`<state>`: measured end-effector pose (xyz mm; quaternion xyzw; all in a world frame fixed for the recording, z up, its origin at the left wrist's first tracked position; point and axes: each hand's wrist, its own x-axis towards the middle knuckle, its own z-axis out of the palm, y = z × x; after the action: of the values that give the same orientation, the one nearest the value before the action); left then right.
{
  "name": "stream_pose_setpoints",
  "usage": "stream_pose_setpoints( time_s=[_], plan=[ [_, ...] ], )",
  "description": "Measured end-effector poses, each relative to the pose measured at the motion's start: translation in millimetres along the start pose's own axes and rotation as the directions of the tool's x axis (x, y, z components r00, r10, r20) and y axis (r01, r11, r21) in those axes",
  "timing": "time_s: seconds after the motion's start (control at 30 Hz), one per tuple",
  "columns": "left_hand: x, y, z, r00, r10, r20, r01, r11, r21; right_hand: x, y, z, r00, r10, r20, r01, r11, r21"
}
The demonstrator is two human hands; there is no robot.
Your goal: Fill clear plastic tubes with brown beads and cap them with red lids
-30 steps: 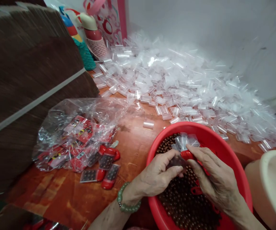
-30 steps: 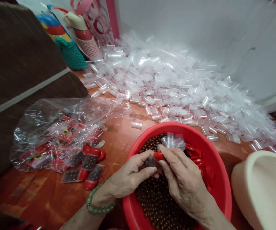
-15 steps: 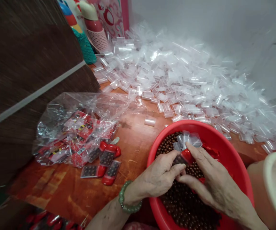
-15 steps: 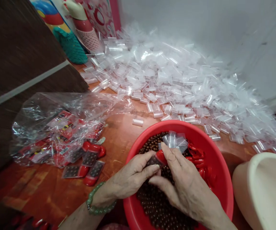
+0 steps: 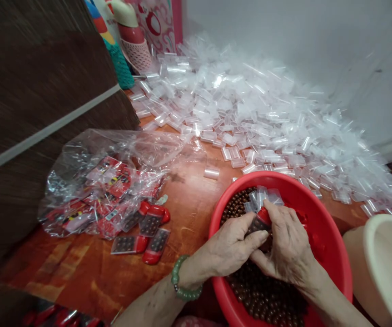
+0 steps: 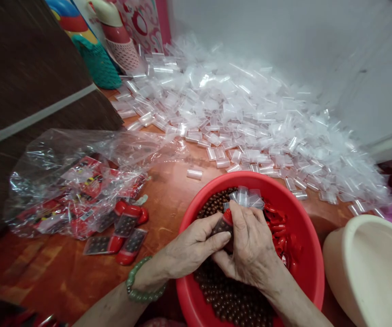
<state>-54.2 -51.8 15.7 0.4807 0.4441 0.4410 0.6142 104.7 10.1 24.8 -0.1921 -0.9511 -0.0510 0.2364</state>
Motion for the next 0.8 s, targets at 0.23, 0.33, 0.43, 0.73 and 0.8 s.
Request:
stream_pose_setpoints(
  time_s=[0.23, 0.33, 0.43, 0.73, 0.8],
  plan=[
    [-1, 1, -0.1, 0.999, -0.01, 0.04, 0.011, 1.0, -0.02, -1, 3, -3, 0.998, -0.066, 0.002, 0.066, 0.997, 0.046],
    [-2, 2, -0.6, 0.999, -0.015, 0.047, 0.016, 1.0, -0.02, -2, 3, 0, 0.996, -0.084, -0.006, 0.084, 0.995, 0.055],
    [-3, 3, -0.9, 0.999, -0.009, 0.043, 0.009, 1.0, -0.015, -2, 3, 2, 0.996, -0.093, -0.009, 0.094, 0.994, 0.064],
    [0, -3, 1.3, 0.999, -0.006, -0.047, 0.002, 0.996, -0.094, 3, -7, 2, 0.999, 0.003, 0.052, -0.006, 0.998, 0.059],
    [1, -3, 1.8, 0.997, 0.002, -0.074, -0.013, 0.989, -0.145, 5, -10, 1, 0.996, 0.052, 0.071, -0.055, 0.997, 0.046]
  ],
)
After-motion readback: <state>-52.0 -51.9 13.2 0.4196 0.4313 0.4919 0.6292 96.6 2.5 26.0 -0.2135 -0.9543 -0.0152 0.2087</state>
